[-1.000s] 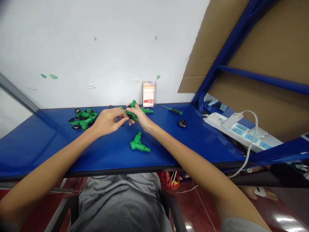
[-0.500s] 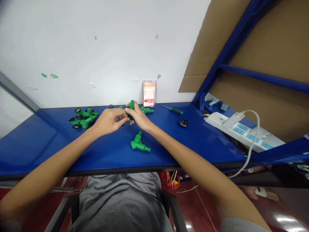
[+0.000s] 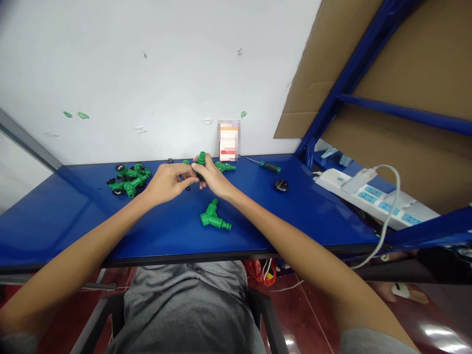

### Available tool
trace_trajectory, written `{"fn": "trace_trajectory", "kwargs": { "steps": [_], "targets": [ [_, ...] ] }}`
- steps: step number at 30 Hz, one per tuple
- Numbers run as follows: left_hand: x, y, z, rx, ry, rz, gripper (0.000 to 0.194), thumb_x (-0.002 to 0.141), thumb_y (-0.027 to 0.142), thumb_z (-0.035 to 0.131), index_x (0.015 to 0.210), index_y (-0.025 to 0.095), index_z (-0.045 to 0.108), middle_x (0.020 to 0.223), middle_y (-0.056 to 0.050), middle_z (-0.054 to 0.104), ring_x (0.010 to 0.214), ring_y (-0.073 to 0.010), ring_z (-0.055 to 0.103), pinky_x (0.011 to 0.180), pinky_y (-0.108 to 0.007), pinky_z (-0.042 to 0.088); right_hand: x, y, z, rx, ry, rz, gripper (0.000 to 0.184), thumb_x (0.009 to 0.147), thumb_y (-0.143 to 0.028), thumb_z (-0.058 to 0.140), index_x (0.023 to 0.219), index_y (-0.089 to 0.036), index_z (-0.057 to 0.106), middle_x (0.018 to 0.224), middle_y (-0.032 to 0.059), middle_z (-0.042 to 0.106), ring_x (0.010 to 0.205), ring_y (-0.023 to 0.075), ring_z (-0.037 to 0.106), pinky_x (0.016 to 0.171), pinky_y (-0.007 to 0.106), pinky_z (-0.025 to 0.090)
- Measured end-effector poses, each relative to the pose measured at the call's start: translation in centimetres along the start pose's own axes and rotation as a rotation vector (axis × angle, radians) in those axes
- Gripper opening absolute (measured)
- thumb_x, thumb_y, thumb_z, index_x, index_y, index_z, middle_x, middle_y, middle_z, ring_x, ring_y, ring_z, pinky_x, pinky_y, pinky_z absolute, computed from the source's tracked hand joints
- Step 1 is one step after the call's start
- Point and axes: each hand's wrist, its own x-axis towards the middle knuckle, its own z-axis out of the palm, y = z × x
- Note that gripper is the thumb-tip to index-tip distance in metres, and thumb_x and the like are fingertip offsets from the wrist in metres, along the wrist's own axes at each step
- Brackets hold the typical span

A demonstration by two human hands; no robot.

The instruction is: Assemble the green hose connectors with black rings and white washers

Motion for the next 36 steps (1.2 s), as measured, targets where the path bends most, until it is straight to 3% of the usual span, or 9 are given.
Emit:
{"fn": "trace_trajectory", "kwargs": {
  "steps": [8, 16, 26, 36],
  "targets": [
    [-0.7, 0.6, 1.1, 0.285, 0.007, 0.001, 0.016, 0.104, 0.02, 0.063, 0.095, 0.021, 0.075, 0.096, -0.005, 0.077, 0.084, -0.0218, 0.071, 0.07, -0.032, 0.045, 0.0, 0.5, -0.1, -0.059, 0.017, 0.035, 0.03, 0.101, -0.052, 0.06, 0.115, -0.027, 0.051, 0.083, -0.0042, 0.058, 0.058, 0.0134, 0.057, 0.048, 0.025, 0.046],
    [-0.2, 0.2, 0.6, 0.13, -0.012, -0.022, 0.015, 0.1, 0.02, 0.067, 0.086, 0.02, 0.072, 0.088, -0.002, 0.074, 0.068, -0.0171, 0.062, 0.072, -0.032, 0.046, 0.1, 0.6, 0.1, -0.016, -0.01, 0.028, 0.035, 0.101, -0.058, 0.059, 0.115, -0.027, 0.049, 0.086, -0.0034, 0.057, 0.061, 0.0139, 0.057, 0.047, 0.025, 0.046],
    [-0.1, 0.8, 0.0, 0.08, 0.042, -0.055, 0.01, 0.091, 0.014, 0.075, 0.083, 0.02, 0.074, 0.083, 0.0, 0.076, 0.07, -0.0164, 0.064, 0.071, -0.029, 0.046, -0.1, 0.1, 0.0, -0.095, 0.015, 0.017, 0.037, 0.104, -0.06, 0.057, 0.118, -0.028, 0.047, 0.09, -0.0037, 0.057, 0.058, 0.0126, 0.054, 0.051, 0.029, 0.05],
    [0.0, 0.4, 0.2, -0.105, 0.06, -0.124, 0.01, 0.088, 0.016, 0.075, 0.08, 0.021, 0.076, 0.075, 0.002, 0.076, 0.068, -0.0151, 0.065, 0.073, -0.028, 0.051, -0.2, 0.4, 0.1, -0.018, 0.052, 0.031, 0.047, 0.099, -0.073, 0.06, 0.11, -0.03, 0.045, 0.088, -0.004, 0.058, 0.058, 0.0129, 0.054, 0.049, 0.027, 0.048]
  ]
}}
